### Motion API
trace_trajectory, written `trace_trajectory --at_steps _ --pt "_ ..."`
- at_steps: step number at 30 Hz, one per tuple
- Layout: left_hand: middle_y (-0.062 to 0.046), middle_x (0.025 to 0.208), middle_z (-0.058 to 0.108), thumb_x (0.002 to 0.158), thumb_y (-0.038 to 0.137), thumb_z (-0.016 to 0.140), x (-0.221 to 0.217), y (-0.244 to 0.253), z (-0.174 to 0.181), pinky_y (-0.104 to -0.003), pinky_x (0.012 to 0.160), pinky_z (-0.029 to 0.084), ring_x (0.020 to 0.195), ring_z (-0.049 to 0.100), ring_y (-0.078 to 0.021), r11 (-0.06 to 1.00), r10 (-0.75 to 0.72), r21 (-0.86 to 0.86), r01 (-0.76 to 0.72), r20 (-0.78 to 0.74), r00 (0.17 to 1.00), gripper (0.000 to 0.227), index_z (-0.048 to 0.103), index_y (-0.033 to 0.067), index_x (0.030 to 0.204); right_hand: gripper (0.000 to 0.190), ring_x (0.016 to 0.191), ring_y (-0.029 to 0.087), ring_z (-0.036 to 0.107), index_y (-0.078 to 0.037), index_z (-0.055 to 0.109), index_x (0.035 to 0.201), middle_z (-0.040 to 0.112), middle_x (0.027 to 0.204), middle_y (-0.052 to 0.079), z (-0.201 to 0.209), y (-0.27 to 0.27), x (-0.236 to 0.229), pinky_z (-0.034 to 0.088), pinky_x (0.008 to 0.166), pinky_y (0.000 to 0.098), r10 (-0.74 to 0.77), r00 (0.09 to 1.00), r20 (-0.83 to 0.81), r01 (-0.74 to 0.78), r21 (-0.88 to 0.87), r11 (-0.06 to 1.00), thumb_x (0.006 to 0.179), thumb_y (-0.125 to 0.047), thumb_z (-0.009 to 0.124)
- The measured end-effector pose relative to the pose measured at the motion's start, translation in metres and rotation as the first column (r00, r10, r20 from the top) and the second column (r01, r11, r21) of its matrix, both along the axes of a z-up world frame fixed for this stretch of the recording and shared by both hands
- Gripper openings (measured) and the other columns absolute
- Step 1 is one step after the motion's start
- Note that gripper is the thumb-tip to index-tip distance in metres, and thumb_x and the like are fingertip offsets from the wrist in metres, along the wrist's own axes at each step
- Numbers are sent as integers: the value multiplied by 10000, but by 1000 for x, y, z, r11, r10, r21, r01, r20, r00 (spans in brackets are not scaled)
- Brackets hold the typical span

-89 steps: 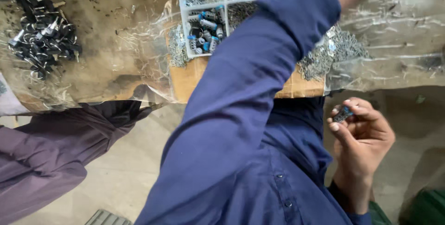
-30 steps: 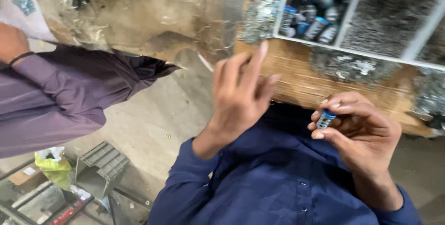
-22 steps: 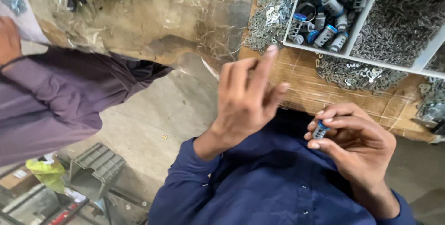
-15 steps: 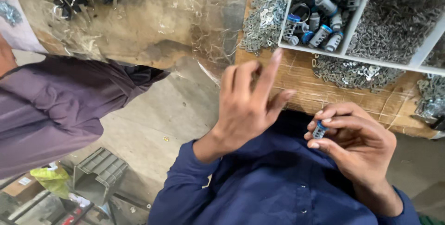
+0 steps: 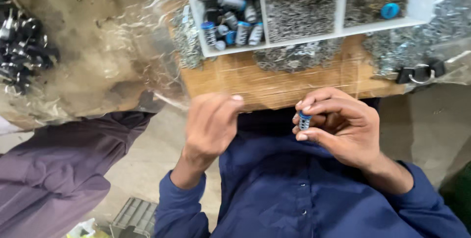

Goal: The person assembles small cylindrical key components by hand, inserting metal pins into a blue-and-white cylinder and placing the finished units into a compartmentalized tray. The workspace contains piles of keys and metal parts on a wooden table.

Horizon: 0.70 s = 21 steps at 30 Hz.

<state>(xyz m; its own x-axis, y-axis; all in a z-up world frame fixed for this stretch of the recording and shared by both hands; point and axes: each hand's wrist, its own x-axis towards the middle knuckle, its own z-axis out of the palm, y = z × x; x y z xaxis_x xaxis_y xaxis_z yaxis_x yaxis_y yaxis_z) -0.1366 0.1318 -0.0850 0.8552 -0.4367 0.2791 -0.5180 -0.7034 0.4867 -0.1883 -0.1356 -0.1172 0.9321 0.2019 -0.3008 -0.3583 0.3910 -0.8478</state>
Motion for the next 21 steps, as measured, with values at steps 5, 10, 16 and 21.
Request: trace_trajectory --at_steps 5,10,16,21 --pt "-66 926 714 884 -1 798 0 -46 14 -370 802 519 875 682 -258 961 190 -176 -212 -135 973 147 701 68 970 385 1069 260 716 60 627 1228 619 1265 203 -1 -15 -11 668 922 371 -139 990 -13 139 -8 990 873 163 733" --pt "-54 1046 728 946 -22 787 -6 -103 2 -302 820 574 899 712 -217 837 -106 -546 -49 -248 963 198 683 60 1094 389 1152 222 668 63 657 1209 633 1235 203 -7 -33 -18 626 897 297 -195 980 35 198 -104 975 846 122 780" --pt "-85 1062 685 832 -52 820 5 -110 9 -337 838 551 890 653 -276 903 -278 -377 206 -148 949 349 693 26 1147 364 978 134 667 63 701 1209 674 1191 176 -5 -48 -24 582 830 197 -174 983 60 182 -175 968 862 95 810" --pt "-61 966 623 815 -48 798 7 -102 8 -319 804 480 861 583 -252 786 -430 -618 21 -521 737 286 699 60 1060 396 953 148 700 27 722 1184 693 1125 135 1 -55 -18 590 867 212 5 989 147 34 -262 964 803 33 831"
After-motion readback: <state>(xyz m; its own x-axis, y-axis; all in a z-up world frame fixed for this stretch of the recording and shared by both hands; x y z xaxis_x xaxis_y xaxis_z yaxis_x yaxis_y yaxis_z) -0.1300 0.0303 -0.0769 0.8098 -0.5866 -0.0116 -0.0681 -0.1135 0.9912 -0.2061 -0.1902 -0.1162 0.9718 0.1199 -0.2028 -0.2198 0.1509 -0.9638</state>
